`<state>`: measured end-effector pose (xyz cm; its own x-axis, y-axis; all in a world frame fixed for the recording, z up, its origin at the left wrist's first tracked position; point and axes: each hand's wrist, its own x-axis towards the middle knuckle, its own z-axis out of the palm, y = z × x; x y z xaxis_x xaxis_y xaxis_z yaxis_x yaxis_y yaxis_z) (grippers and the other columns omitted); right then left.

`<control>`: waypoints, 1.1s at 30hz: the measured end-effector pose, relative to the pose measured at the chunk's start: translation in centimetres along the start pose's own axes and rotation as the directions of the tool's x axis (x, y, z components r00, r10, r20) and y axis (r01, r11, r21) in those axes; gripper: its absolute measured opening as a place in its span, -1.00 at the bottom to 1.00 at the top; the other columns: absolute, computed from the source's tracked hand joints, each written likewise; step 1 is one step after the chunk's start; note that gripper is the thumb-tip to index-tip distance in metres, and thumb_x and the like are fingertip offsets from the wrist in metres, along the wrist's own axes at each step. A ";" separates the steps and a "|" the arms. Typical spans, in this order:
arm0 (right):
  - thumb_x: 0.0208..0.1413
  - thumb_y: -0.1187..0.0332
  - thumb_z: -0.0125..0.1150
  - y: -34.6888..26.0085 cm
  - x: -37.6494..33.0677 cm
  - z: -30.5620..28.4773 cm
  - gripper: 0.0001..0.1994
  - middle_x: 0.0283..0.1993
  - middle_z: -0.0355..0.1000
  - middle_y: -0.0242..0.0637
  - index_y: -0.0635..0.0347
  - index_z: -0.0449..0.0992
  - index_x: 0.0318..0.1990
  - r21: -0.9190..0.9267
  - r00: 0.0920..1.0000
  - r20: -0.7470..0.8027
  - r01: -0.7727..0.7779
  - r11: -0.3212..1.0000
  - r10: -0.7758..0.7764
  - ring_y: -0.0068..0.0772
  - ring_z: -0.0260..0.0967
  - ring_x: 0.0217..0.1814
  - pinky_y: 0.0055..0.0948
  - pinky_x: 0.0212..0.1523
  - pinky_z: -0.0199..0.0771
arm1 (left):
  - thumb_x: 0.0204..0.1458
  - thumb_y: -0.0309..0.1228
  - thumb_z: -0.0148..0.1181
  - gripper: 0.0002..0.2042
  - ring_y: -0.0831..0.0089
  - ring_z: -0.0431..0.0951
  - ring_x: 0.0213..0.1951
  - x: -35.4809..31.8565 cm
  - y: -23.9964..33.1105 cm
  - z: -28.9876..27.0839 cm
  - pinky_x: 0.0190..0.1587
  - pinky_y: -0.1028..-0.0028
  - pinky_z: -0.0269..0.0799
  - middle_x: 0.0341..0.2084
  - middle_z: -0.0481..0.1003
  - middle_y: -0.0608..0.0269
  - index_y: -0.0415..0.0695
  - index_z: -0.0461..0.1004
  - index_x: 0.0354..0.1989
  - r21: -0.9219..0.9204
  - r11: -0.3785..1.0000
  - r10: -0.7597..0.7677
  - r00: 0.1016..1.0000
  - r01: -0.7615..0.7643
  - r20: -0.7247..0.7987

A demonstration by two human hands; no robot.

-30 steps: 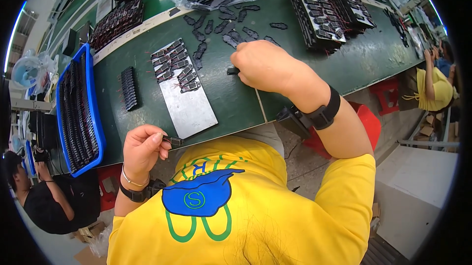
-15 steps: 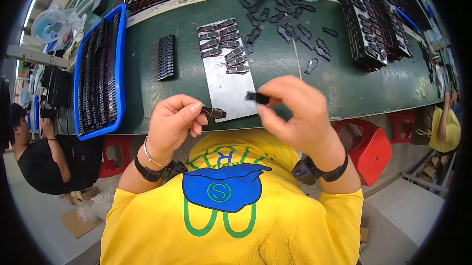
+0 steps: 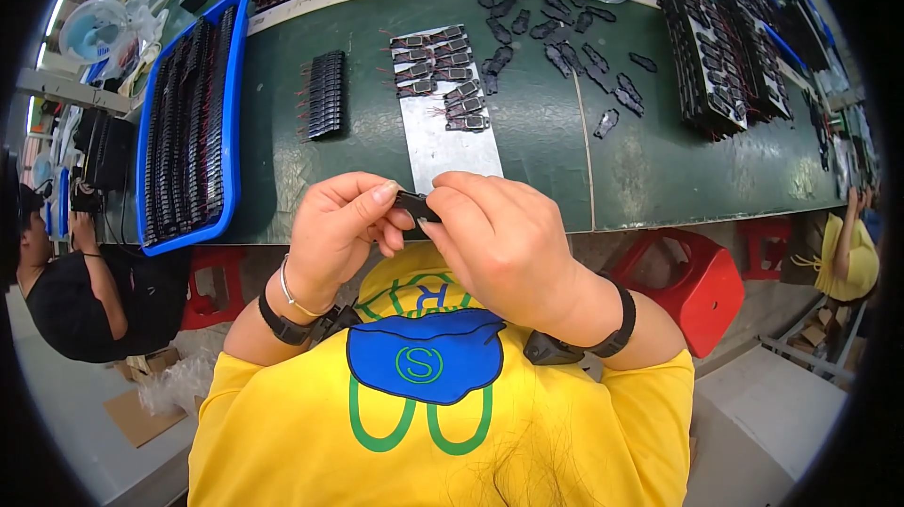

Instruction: The person picks up a speaker and a plastic housing by hand, fits the speaker into the housing, and presses them together. This process is repeated for additional units, which are then placed onto a metal plate.

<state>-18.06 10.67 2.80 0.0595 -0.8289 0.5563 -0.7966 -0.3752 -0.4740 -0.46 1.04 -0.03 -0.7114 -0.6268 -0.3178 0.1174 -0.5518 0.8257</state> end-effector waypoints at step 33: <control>-0.24 0.59 0.35 0.7 -0.9 1.1 -0.71 -0.32 0.48 -0.14 0.30 0.46 -0.28 0.013 0.995 -0.065 0.072 0.997 -0.071 -0.17 0.48 -0.40 -0.40 -0.39 0.50 | 0.00 -0.69 0.19 -0.87 0.57 0.56 -0.46 -1.2 -0.8 0.9 -0.38 0.64 0.50 -0.42 0.56 0.19 -0.32 0.48 -0.27 0.324 0.898 0.305 0.952 -0.297 0.026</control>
<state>-18.03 10.70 1.15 0.0764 -0.7716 0.6315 -0.7825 -0.4389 -0.4416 -0.27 2.74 0.08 -0.6596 -0.7506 -0.0384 0.0924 -0.1317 0.9870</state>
